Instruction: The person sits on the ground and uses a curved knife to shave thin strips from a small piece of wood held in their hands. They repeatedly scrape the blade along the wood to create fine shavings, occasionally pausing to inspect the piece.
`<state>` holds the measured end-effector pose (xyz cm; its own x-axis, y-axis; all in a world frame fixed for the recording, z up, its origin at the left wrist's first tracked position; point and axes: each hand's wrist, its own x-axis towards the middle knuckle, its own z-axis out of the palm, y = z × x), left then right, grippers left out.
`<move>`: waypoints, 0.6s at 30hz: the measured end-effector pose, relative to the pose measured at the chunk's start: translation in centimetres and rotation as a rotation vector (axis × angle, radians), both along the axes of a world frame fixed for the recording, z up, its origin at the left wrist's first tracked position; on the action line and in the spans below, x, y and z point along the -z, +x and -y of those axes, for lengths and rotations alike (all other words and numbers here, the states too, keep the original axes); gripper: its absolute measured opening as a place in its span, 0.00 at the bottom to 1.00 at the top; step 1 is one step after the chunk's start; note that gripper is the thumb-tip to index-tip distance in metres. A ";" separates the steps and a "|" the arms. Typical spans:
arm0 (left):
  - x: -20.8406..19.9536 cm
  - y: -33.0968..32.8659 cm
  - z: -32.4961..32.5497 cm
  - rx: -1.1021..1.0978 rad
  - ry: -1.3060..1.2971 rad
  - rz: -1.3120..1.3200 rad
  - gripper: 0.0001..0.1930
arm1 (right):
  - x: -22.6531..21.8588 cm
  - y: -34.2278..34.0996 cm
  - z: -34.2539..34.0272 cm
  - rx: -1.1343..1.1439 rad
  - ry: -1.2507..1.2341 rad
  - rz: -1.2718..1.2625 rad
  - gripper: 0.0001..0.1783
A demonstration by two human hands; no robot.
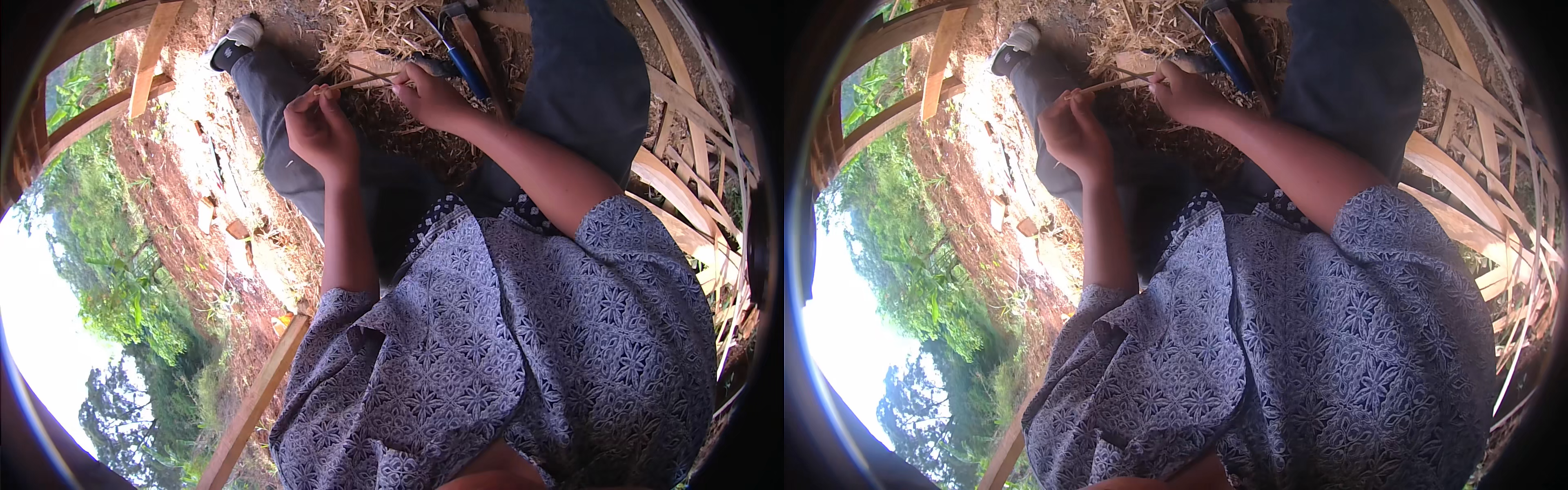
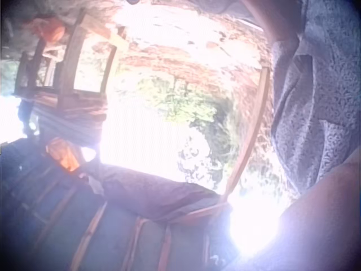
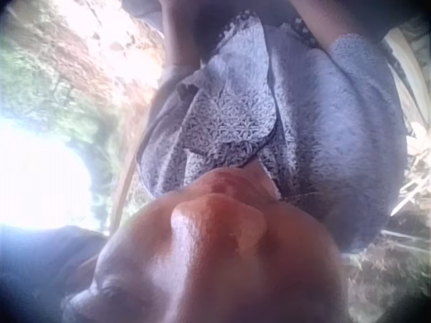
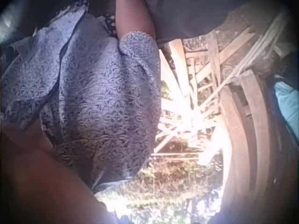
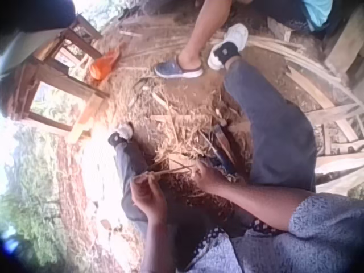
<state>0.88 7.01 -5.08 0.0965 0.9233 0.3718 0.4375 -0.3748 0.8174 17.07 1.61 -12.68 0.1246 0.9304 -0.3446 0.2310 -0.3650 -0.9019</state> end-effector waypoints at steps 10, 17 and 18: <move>-0.8 0.1 -0.1 -0.046 0.105 -0.202 0.06 | -0.8 -0.4 0.5 0.009 0.100 -0.057 0.16; -0.4 -0.6 -0.1 0.029 -0.061 0.044 0.05 | -3.3 0.2 0.6 -0.045 0.040 -0.078 0.15; -0.5 -0.7 0.1 0.032 -0.058 0.044 0.05 | -5.0 0.1 0.8 -0.076 0.046 -0.114 0.15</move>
